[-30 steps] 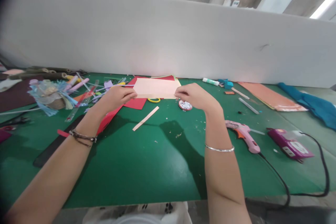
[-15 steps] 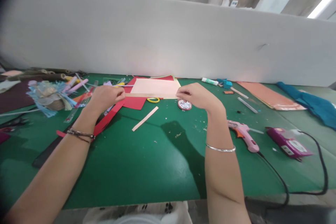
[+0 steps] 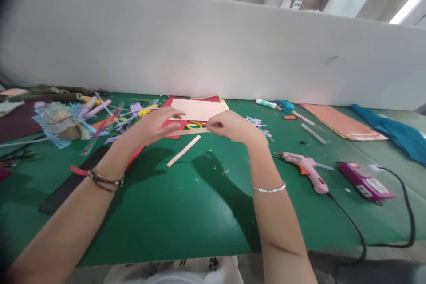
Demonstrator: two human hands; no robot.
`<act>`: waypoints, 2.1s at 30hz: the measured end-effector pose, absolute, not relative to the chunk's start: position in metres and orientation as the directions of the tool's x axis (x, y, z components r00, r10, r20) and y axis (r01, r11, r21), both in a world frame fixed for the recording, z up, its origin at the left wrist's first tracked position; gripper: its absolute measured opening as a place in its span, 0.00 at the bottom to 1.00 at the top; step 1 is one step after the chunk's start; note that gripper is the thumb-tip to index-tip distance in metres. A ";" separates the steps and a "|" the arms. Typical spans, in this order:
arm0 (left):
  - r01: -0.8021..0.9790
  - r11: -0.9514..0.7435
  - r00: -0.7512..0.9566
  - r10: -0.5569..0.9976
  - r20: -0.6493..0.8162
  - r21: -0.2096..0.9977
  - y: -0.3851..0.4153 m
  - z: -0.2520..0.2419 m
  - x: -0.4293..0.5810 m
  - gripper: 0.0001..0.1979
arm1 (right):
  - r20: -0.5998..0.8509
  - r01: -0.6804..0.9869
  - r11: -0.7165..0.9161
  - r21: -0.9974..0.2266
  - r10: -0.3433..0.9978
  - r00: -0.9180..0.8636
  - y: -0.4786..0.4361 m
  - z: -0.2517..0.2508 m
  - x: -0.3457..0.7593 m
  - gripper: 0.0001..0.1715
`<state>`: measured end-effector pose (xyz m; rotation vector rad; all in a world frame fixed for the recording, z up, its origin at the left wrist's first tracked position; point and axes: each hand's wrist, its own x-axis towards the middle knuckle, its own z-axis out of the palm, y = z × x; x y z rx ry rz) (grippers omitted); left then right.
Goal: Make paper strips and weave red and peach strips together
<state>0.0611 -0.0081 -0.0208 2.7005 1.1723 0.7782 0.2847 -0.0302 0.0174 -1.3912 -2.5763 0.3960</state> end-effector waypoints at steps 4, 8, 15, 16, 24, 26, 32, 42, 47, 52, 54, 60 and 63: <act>0.597 -0.725 0.692 0.682 0.237 0.343 -0.018 -0.025 0.083 0.18 | 0.048 0.754 0.584 -0.299 0.799 -0.600 -0.030 0.011 0.274 0.09; 0.649 -0.706 0.669 0.707 0.228 0.283 -0.017 -0.028 0.086 0.15 | 0.082 0.769 0.609 -0.197 0.792 -0.606 -0.028 0.002 0.260 0.08; 0.632 -0.702 0.654 0.710 0.261 0.327 -0.016 -0.028 0.085 0.14 | 0.201 0.842 0.539 -0.015 0.827 -0.526 -0.025 -0.010 0.243 0.11; 0.622 -0.708 0.658 0.704 0.267 0.336 -0.015 -0.028 0.084 0.15 | 0.206 0.847 0.532 -0.001 0.829 -0.520 -0.025 -0.009 0.244 0.11; 0.615 -0.692 0.623 0.721 0.304 0.379 -0.005 -0.021 0.057 0.16 | 0.242 0.899 0.436 -0.047 0.878 -0.413 -0.022 0.003 0.271 0.08; 0.642 -0.670 0.597 0.742 0.307 0.373 -0.003 -0.018 0.048 0.16 | 0.272 0.922 0.384 -0.055 0.894 -0.357 -0.019 0.005 0.287 0.08; 0.697 -0.606 0.543 0.795 0.270 0.382 0.001 -0.016 0.034 0.15 | 0.480 0.956 0.259 -0.135 0.862 -0.165 -0.021 0.013 0.305 0.07; 0.614 -0.670 0.676 0.719 0.160 0.416 -0.008 -0.021 0.058 0.17 | 0.125 0.738 0.605 -0.299 0.791 -0.598 -0.023 -0.006 0.252 0.15; 0.696 -0.697 0.667 0.716 0.204 0.172 -0.013 -0.031 0.082 0.15 | 0.118 0.714 0.610 -0.344 0.782 -0.612 -0.026 -0.004 0.253 0.15; 0.757 -0.638 0.650 0.713 0.264 -0.140 -0.015 -0.031 0.088 0.14 | 0.093 0.653 0.622 -0.432 0.751 -0.654 -0.022 -0.002 0.259 0.15; 0.753 -0.633 0.656 0.700 0.282 -0.181 -0.010 -0.032 0.082 0.13 | 0.093 0.663 0.622 -0.416 0.754 -0.650 -0.022 0.001 0.265 0.16; 0.866 -0.496 0.488 0.807 0.333 -0.068 0.010 -0.043 0.050 0.12 | 0.089 0.765 0.504 -0.400 0.852 -0.515 -0.027 0.014 0.287 0.16; 0.897 -0.441 0.420 0.839 0.346 -0.018 0.015 -0.044 0.034 0.12 | 0.086 0.795 0.482 -0.369 0.869 -0.487 -0.028 0.019 0.295 0.15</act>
